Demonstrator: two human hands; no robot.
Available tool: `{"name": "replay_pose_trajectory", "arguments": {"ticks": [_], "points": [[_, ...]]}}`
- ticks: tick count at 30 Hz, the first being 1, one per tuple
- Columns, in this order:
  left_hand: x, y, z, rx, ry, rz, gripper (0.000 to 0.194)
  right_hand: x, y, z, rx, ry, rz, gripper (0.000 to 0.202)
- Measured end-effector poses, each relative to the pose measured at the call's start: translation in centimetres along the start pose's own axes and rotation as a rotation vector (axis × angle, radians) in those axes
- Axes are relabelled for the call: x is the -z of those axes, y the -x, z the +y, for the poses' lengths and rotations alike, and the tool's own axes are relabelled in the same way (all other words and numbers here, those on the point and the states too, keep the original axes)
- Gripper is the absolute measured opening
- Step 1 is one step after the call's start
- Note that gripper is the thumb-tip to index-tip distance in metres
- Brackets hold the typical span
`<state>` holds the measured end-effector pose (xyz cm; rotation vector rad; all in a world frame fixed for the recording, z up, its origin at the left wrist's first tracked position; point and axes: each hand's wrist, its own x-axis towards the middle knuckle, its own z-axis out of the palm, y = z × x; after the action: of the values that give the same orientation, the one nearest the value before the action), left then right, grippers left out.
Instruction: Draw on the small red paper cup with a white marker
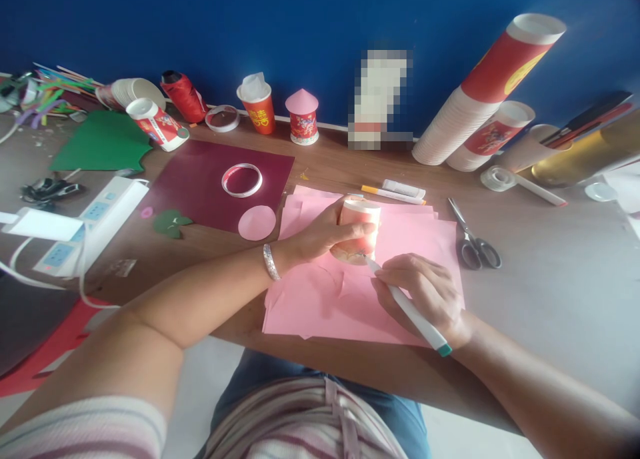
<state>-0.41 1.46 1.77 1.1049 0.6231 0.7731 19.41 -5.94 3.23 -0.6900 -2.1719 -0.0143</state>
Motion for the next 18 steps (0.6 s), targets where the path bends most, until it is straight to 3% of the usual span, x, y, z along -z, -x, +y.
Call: {"name": "replay_pose_trajectory", "arguments": {"ticks": [18], "points": [[0.03,-0.06,-0.09,-0.012,-0.021,-0.029,0.042,0.03,0.02,-0.17,0.007,-0.008,-0.001,0.022]]}}
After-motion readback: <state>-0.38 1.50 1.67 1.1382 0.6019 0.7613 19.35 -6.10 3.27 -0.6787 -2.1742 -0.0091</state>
